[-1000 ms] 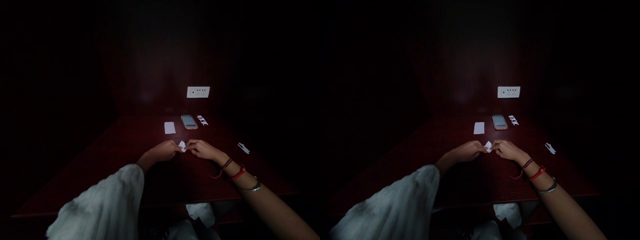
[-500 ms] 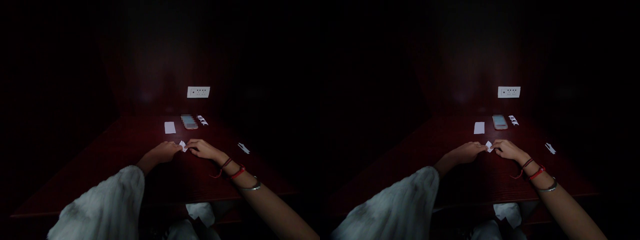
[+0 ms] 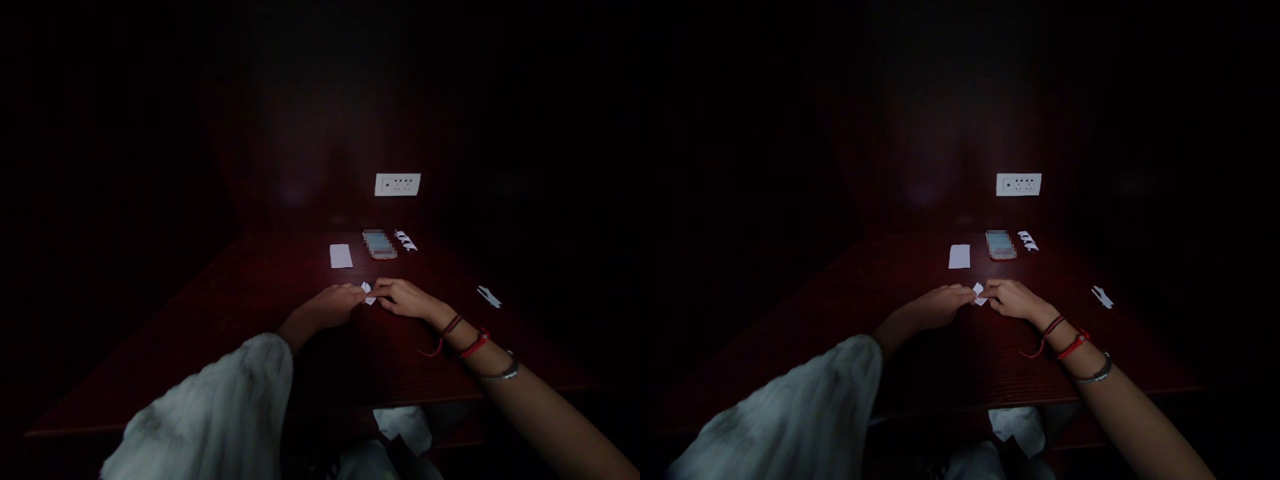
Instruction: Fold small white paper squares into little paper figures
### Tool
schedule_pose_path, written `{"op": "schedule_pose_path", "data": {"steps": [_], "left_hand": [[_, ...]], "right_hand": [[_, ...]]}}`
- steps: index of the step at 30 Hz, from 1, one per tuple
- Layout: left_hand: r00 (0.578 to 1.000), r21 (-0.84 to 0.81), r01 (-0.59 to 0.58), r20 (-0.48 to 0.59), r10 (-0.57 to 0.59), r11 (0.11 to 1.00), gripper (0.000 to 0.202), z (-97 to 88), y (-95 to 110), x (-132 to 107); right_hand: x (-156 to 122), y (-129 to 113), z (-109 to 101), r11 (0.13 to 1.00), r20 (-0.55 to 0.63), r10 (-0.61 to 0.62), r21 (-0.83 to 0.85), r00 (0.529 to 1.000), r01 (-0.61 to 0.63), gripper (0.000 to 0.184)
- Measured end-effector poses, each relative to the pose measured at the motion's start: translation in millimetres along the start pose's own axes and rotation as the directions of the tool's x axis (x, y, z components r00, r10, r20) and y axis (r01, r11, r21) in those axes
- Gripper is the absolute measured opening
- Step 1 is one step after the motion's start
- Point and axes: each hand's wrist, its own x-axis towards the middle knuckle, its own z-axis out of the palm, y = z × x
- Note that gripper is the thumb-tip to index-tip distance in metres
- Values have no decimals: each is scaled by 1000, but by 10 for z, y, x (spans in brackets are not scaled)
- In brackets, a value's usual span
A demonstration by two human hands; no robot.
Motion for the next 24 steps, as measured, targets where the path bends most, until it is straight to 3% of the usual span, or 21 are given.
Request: {"op": "schedule_pose_path", "data": {"steps": [6, 15, 24], "left_hand": [[1000, -62, -17, -16, 16, 998, 33, -31, -2, 7], [999, -156, 29, 48, -22, 987, 43, -81, -22, -9], [1000, -165, -10, 1, 10, 986, 42, -48, -59, 4]], "right_hand": [[-5, 8, 6, 1000, -7, 9, 17, 1000, -9, 32], [11, 44, 4, 998, -30, 8, 57, 1000, -6, 32], [-40, 64, 37, 991, -68, 31, 129, 997, -22, 32]]}}
